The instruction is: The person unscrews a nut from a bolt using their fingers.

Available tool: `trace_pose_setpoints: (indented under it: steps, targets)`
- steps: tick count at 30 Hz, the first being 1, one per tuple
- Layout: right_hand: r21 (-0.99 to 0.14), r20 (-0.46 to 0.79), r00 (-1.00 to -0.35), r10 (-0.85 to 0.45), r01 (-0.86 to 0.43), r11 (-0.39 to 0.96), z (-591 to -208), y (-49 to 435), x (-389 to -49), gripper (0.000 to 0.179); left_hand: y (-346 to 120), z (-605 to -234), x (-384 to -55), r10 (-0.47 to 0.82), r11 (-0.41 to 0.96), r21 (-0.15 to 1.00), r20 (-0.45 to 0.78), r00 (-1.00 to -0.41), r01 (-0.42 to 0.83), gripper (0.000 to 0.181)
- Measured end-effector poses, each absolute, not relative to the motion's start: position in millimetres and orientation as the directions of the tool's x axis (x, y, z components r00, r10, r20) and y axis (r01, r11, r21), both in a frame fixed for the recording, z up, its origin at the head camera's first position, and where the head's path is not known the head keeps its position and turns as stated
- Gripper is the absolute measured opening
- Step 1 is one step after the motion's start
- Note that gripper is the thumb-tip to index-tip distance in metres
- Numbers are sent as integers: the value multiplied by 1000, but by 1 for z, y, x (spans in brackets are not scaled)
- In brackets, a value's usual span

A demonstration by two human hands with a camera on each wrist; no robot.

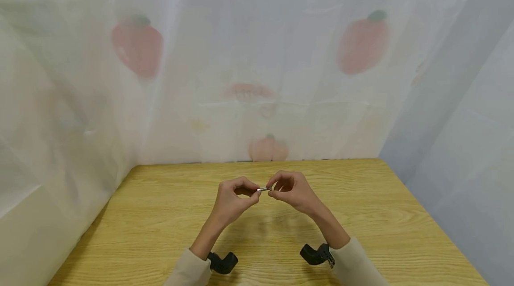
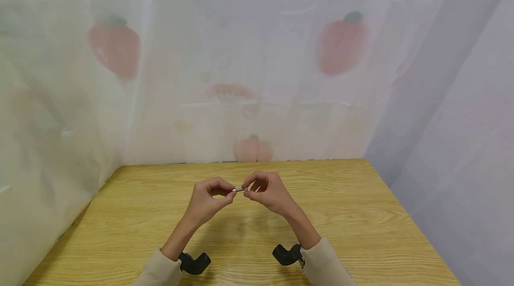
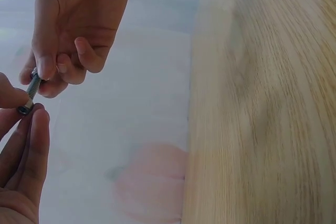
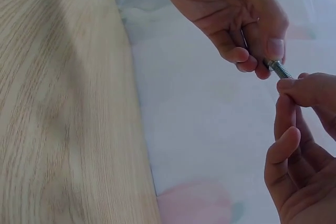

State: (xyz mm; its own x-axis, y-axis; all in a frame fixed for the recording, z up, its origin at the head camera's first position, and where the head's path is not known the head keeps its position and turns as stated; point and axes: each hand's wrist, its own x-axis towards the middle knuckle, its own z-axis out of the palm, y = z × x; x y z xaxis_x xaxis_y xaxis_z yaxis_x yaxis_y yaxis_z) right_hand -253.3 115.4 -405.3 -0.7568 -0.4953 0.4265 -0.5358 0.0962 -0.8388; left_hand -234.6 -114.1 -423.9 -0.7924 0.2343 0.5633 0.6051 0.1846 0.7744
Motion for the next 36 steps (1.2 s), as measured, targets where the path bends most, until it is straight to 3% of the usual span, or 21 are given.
trace_pose_setpoints:
  steps: [10, 18, 31, 36]
  targets:
    - [-868, 403, -807, -431, -487, 101, -406, 121, -258, 19, -117, -420, -235, 213, 187, 791, 546, -810, 582, 9]
    - [-874, 359, -808, -468, -466, 135, -404, 124, -259, 17, -117, -422, -236, 215, 189, 785, 553, -805, 590, 7]
    - [-856, 410, -801, -436, -503, 119, -408, 126, -263, 17, -116, -430, -238, 215, 202, 790, 541, -813, 579, 7]
    - [-894, 327, -847, -419, -421, 152, -408, 126, -263, 15, -119, -432, -242, 203, 234, 791, 529, -824, 565, 6]
